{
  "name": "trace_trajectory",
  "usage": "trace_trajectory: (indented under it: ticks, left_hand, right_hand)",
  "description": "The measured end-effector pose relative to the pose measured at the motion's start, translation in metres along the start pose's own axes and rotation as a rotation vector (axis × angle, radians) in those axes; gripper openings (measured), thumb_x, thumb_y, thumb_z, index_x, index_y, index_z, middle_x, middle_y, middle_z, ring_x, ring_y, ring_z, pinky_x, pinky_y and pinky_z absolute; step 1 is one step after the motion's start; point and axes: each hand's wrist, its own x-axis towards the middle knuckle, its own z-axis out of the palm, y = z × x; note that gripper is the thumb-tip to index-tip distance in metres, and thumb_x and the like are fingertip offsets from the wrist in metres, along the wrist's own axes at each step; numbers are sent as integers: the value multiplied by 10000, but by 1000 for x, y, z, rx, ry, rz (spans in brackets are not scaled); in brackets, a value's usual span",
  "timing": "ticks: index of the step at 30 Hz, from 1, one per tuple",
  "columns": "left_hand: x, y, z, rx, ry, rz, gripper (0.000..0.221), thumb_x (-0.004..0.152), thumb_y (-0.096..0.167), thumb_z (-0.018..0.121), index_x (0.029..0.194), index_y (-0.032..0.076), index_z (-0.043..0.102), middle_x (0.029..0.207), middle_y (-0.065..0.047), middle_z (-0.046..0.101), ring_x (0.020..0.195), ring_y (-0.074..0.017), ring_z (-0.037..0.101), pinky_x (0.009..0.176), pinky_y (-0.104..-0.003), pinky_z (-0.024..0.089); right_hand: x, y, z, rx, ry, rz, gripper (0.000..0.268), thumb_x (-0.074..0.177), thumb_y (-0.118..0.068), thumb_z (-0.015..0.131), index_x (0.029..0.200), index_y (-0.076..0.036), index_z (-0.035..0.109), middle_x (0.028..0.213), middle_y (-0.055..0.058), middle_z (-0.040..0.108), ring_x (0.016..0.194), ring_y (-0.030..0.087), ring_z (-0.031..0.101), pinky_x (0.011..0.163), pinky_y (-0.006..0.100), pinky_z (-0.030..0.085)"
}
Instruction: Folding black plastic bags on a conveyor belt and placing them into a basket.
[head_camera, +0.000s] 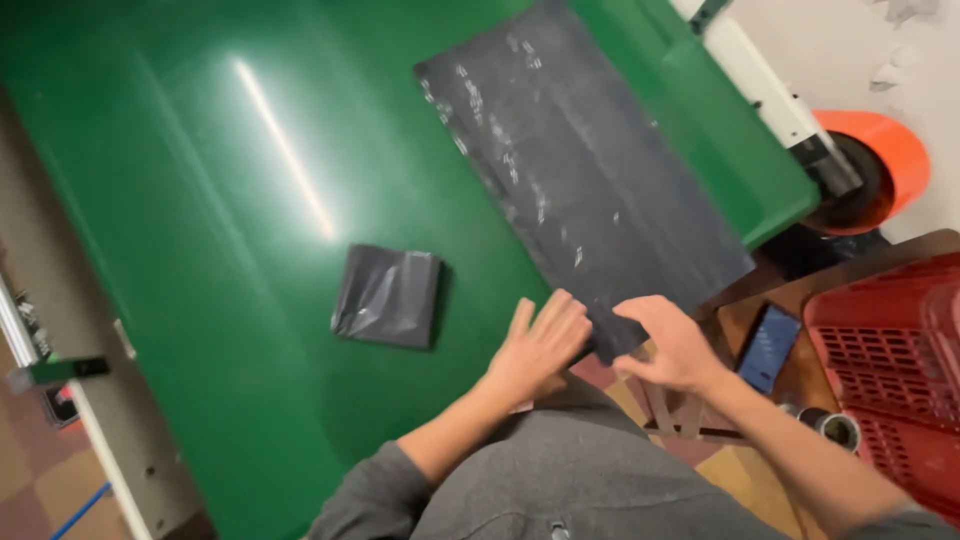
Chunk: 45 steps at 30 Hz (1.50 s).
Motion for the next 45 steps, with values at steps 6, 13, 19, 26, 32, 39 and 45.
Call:
trace_trajectory:
  ticks: [6, 13, 19, 26, 32, 39, 45]
  left_hand:
    - [59, 32, 93, -163, 82, 91, 240, 934, 173, 660, 1147, 76, 606, 1455, -148, 569, 1483, -341, 434, 1154, -622, 370]
    - [88, 13, 3, -1189, -106, -499, 253, 946, 133, 675, 1188, 69, 643, 1123, -92, 702, 1061, -255, 688, 919, -389, 553]
    - [103, -86, -12, -1128, 318, -836, 138, 881, 116, 695, 954, 3, 666, 867, -51, 643, 828, -127, 630, 769, -276, 519]
    - [135, -259, 55, -596, 508, -1114, 275, 998, 282, 677, 1061, 14, 662, 780, -150, 656, 734, -286, 608, 648, -401, 487]
    - [140, -278, 83, -204, 343, -1213, 342, 970, 322, 680, 1145, 33, 626, 962, -214, 701, 851, -438, 661, 709, -518, 513]
    - [160, -173, 79, -280, 334, -879, 424, 904, 342, 756, 1212, 100, 594, 1200, -129, 678, 1148, -352, 625, 960, -458, 511]
    - [119, -163, 78, -2105, 766, -1201, 834, 926, 746, 250, 1416, 132, 530, 1435, -84, 630, 1327, -235, 599, 1090, -377, 435]
  right_hand:
    - [-13, 106, -50, -544, -85, -169, 894, 564, -359, 832, 1332, -2, 545, 1356, 221, 552, 1293, 415, 511, 1084, 545, 383]
    - [9, 182, -109, -324, -230, 85, 416, 710, -168, 724, 1124, -148, 684, 1138, 80, 708, 1110, 284, 666, 964, 402, 524]
    - [155, 179, -147, 37, -246, -43, 231, 831, -229, 743, 1018, -106, 687, 914, 96, 753, 802, 296, 741, 688, 374, 571]
    - [368, 243, -50, -41, -43, -233, 225, 875, -254, 755, 1007, -81, 696, 980, 110, 708, 918, 328, 671, 794, 422, 522]
    - [421, 249, -5, -211, -140, -243, 429, 702, -342, 845, 1017, -87, 704, 1039, 97, 685, 1014, 334, 605, 867, 451, 458]
    - [421, 234, 5, -385, -342, -171, 340, 734, -299, 870, 963, -133, 681, 967, 60, 680, 1004, 298, 607, 861, 450, 434]
    - [286, 149, -68, -140, 207, -488, 280, 732, -38, 759, 980, -128, 665, 1021, 18, 662, 989, 261, 597, 922, 451, 437]
